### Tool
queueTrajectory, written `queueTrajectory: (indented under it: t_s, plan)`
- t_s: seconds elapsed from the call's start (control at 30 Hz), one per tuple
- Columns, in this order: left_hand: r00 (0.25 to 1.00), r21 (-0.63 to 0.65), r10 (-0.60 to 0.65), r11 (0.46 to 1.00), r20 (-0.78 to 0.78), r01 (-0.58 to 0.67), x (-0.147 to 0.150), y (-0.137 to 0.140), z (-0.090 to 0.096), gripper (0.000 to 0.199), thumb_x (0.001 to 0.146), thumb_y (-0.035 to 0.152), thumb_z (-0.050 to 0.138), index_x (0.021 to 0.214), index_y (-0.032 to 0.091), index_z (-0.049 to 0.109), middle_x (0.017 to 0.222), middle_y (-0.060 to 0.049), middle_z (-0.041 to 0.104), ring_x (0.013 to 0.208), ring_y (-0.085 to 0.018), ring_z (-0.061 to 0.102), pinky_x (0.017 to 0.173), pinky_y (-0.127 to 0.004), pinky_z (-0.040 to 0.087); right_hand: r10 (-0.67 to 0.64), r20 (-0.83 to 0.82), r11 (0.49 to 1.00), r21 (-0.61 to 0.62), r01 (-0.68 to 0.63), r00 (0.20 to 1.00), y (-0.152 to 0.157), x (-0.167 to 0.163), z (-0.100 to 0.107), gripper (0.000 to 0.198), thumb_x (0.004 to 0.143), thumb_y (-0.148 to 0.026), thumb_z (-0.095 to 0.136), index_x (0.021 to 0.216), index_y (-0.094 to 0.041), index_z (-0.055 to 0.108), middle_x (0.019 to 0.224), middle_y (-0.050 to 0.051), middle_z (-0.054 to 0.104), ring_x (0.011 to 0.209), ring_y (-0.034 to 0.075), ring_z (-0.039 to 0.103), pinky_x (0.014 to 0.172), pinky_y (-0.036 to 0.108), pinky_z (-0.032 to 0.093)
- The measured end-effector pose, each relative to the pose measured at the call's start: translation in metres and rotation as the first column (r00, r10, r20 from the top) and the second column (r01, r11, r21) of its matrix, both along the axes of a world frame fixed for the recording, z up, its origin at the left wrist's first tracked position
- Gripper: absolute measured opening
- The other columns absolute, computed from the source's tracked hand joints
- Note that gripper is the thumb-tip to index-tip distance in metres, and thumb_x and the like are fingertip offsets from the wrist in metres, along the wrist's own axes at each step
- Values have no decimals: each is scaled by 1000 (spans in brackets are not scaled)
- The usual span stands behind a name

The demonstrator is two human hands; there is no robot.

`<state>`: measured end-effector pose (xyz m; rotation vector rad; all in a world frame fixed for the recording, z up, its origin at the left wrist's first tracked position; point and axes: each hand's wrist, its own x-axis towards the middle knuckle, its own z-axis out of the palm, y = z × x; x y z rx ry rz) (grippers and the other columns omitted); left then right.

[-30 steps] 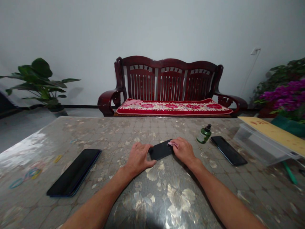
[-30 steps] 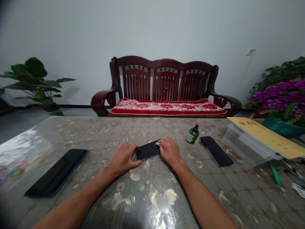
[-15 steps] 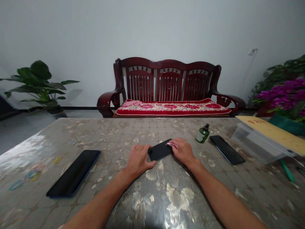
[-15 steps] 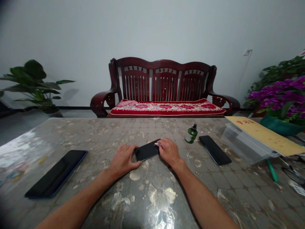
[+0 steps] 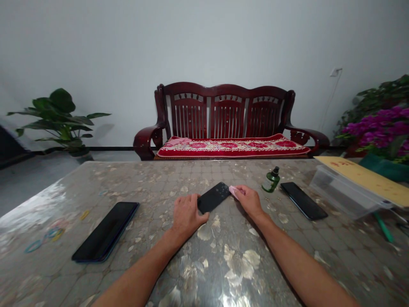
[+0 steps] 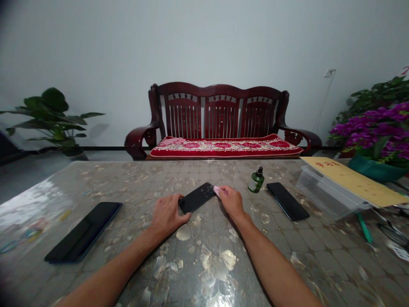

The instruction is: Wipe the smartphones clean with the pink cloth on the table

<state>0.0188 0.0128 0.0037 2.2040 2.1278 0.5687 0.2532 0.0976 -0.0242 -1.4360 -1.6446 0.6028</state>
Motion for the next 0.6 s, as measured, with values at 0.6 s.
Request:
queueTrajectory:
  t_s: [0.6]
  plan:
    - [998,24,41,999,47,-42,-5,3,-8,56,74,42,71,123,16,58,109,-13,66,105,-31,63,94,-43,46,111,41,988,99,-115,993,6,-1,-6,23,85,-38,52,87,-20,66,83,3,71,78,20,63,71,29,44]
